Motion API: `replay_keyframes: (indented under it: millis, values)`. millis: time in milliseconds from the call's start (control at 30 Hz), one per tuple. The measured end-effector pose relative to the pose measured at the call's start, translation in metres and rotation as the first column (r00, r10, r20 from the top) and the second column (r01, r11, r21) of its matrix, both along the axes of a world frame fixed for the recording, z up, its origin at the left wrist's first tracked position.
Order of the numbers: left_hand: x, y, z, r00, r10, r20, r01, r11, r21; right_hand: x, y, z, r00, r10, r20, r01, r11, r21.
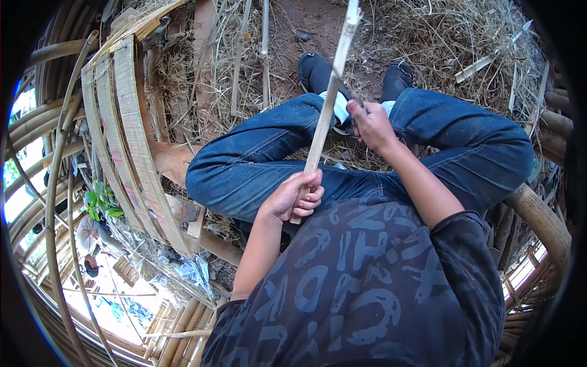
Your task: The person shaves a strip of bamboo with a machete. They hold the bamboo strip by hand and move the blade along the length of the material, removing shavings while sitting on the ground.
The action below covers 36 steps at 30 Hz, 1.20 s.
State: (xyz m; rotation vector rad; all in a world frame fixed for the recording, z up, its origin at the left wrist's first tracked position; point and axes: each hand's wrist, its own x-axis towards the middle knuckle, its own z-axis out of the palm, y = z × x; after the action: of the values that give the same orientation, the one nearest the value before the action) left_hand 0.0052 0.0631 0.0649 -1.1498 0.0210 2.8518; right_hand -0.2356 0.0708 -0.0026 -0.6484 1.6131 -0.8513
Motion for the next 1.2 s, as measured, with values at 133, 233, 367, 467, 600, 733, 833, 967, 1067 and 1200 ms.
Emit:
replay_keyframes:
  millis: [133,233,367,467,600,733,833,967,1067,1200]
  values:
    - [0.005,-0.002,-0.005,0.996,0.010,-0.092,-0.012,1.000,-0.016,0.001,0.004,0.003,0.968,0.193,-0.161,-0.211,0.972,-0.103]
    - [0.006,0.003,-0.003,0.985,0.022,-0.174,-0.028,0.999,-0.036,0.007,-0.001,0.019,0.992,0.126,0.011,-0.125,0.991,-0.057]
    - [0.008,0.006,0.003,0.962,0.127,-0.240,-0.129,0.992,0.006,0.021,-0.001,0.043,0.983,0.004,0.182,0.005,0.999,-0.047]
    - [0.003,0.008,0.028,0.959,0.117,-0.259,-0.141,0.987,-0.077,0.022,0.004,0.050,0.976,-0.021,0.219,0.028,0.999,-0.030]
    - [0.007,0.017,0.054,0.947,0.154,-0.284,-0.184,0.979,-0.083,0.019,0.007,0.081,0.978,-0.026,0.206,0.049,0.993,-0.106]
    - [0.007,0.022,0.076,0.947,0.141,-0.287,-0.173,0.981,-0.086,0.023,0.012,0.113,0.966,0.025,0.256,0.033,0.975,-0.219]
    - [0.012,0.032,0.096,0.951,0.144,-0.275,-0.177,0.979,-0.098,0.026,0.019,0.141,0.947,0.035,0.318,0.044,0.970,-0.238]
    - [0.038,0.045,0.108,0.994,0.052,-0.099,-0.076,0.963,-0.260,0.023,0.033,0.155,0.953,0.040,0.302,0.044,0.963,-0.265]
    - [0.070,0.053,0.107,0.964,-0.069,0.255,0.211,0.781,-0.588,0.023,0.038,0.155,0.956,0.048,0.288,0.036,0.959,-0.279]
    - [0.097,0.057,0.108,0.959,-0.019,0.284,0.220,0.680,-0.699,0.024,0.041,0.158,0.953,0.062,0.298,0.019,0.965,-0.262]
